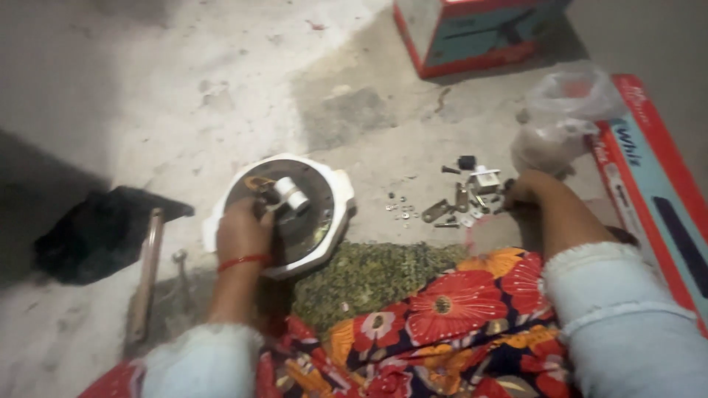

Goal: The person sits on the floor and organizes small hardware parts from a plastic bag onto the floor. They then pick up a screwdriver and a white cylindrical component, place it on the motor base, and use the screwdriver to tighten a screw to secure the component.

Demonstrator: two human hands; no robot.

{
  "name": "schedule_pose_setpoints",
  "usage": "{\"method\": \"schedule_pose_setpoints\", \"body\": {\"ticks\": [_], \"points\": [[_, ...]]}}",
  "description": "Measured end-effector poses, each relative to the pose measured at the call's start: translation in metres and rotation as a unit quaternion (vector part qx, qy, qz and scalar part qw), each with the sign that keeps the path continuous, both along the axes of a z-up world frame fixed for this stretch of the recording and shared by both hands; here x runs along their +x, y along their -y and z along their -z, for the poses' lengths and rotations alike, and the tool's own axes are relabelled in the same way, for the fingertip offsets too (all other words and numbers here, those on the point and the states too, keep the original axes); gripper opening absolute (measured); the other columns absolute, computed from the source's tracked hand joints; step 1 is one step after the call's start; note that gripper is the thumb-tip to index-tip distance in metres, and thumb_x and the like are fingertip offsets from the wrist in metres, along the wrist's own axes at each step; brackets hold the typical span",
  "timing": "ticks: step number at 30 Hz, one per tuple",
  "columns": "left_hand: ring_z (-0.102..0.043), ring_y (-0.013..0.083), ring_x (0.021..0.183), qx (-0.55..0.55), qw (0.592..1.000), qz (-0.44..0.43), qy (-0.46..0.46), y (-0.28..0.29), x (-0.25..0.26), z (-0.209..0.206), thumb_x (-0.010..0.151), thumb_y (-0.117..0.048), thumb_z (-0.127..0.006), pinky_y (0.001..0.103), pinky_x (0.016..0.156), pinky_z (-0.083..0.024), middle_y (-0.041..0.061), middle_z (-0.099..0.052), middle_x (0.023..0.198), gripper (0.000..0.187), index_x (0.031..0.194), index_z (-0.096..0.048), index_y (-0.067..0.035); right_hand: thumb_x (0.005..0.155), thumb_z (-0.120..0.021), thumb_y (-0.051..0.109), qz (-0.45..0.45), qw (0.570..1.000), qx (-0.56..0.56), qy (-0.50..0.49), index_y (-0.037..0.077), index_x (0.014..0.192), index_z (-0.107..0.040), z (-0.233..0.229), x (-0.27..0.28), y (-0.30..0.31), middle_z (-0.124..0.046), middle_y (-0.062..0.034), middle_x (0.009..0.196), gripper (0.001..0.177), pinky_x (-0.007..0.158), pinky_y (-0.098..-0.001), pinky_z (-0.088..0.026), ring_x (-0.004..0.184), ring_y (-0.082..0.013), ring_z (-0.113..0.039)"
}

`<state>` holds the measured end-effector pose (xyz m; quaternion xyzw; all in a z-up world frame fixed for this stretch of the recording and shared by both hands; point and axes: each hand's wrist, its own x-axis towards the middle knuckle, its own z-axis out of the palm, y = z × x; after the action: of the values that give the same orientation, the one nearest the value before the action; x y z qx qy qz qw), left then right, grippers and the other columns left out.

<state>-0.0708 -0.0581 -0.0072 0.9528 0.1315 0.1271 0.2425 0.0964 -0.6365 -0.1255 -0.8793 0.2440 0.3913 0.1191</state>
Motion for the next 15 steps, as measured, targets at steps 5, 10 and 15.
{"method": "schedule_pose_setpoints", "body": {"ticks": [5,10,15], "points": [[-0.070,0.0388,0.095,-0.029,0.996,-0.030,-0.073,0.004,0.000,-0.013,0.084,-0.025,-0.078,0.049,0.084,-0.055,0.018,-0.075,0.100,0.023,0.102,-0.077,-0.010,0.079,-0.084,0.027,-0.024,0.999,-0.024,-0.020,0.000,0.089,-0.079,-0.010,-0.001,-0.010,-0.074,-0.0173,0.086,0.029,0.073,-0.0421,-0.054,0.079,-0.0294,-0.069],[-0.071,0.0381,0.095,-0.036,0.996,-0.027,-0.081,0.005,-0.003,-0.020,0.085,-0.027,-0.077,0.048,0.085,-0.056,0.017,-0.075,0.099,0.024,0.102,-0.076,-0.010,0.078,-0.083,0.029,-0.064,0.996,-0.056,0.019,0.001,0.095,-0.080,-0.037,-0.011,-0.026,-0.076,-0.0196,0.094,0.032,0.078,-0.0435,-0.056,0.087,-0.0319,-0.072],[-0.068,0.0388,0.099,-0.001,0.997,-0.019,-0.079,0.006,-0.001,-0.018,0.081,-0.027,-0.081,0.049,0.085,-0.055,0.017,-0.074,0.103,0.029,0.102,-0.074,-0.008,0.078,-0.083,0.031,-0.141,0.966,-0.108,0.186,0.002,0.100,-0.080,-0.091,-0.018,-0.089,-0.077,-0.0220,0.102,0.037,0.084,-0.0449,-0.058,0.094,-0.0344,-0.075]]}}
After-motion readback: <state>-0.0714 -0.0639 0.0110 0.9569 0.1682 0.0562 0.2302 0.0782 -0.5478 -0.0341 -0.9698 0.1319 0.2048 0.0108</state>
